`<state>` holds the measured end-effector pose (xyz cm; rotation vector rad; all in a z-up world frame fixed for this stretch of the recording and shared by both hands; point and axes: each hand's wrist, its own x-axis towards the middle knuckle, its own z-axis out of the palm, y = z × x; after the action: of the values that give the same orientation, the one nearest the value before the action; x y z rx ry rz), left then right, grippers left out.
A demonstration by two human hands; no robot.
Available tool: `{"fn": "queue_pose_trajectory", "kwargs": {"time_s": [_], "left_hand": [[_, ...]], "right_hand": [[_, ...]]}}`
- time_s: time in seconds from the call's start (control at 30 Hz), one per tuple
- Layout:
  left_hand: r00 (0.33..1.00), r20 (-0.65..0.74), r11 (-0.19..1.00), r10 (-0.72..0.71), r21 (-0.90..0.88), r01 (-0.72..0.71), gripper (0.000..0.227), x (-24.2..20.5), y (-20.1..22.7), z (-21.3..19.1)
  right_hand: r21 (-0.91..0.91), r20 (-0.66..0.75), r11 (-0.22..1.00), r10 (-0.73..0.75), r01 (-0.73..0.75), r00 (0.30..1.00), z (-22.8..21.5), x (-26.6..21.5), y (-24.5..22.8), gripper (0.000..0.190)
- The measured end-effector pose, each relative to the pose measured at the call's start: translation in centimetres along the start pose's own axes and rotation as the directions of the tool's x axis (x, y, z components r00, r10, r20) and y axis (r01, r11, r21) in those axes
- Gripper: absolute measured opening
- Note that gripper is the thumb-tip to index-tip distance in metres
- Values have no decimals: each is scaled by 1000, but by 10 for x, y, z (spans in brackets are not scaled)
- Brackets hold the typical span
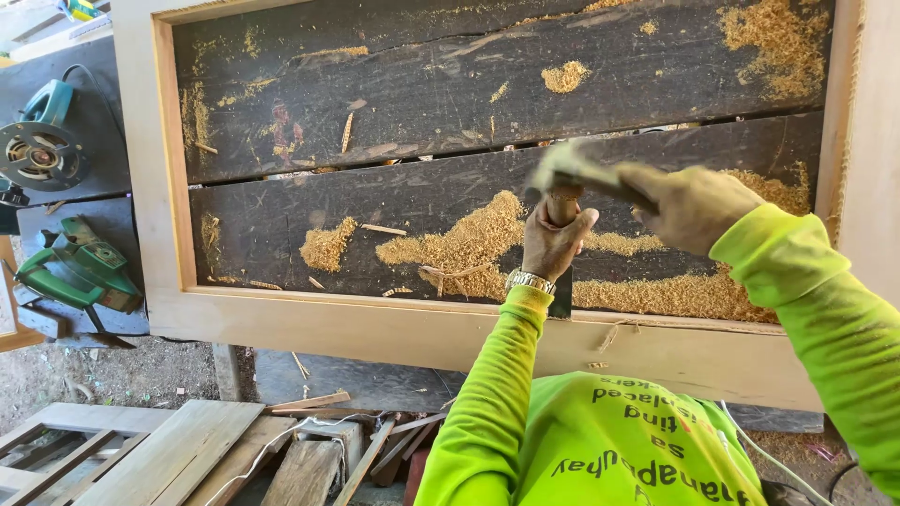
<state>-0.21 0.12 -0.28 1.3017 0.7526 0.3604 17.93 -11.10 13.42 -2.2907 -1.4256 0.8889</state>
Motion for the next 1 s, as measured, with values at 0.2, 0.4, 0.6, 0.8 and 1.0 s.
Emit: {"fn": "queue_pose_trajectory", "kwargs": {"time_s": [0.2, 0.4, 0.6, 0.8, 1.0], "left_hand": [[949, 279, 954, -149, -212, 212, 34, 6, 18, -16], [994, 105, 997, -8, 71, 1, 36, 6, 22, -51], [965, 244, 791, 100, 569, -226, 35, -51, 37, -77], [975, 214, 566, -55, 811, -146, 34, -135, 30, -74], [881, 369, 547, -295, 822, -161, 50, -169, 39, -29]], "right_hand": [[-142, 17, 989, -34, 36, 999, 7, -17, 17, 66], [161, -267, 987, 45, -2, 963, 46, -54, 69, 65], [182, -170, 925, 365, -335, 915, 108, -119, 108, 70], [161, -241, 850, 527, -502, 815, 202, -205, 124, 46], [462, -218, 642, 751, -612, 624, 229, -241, 110, 37]]}}
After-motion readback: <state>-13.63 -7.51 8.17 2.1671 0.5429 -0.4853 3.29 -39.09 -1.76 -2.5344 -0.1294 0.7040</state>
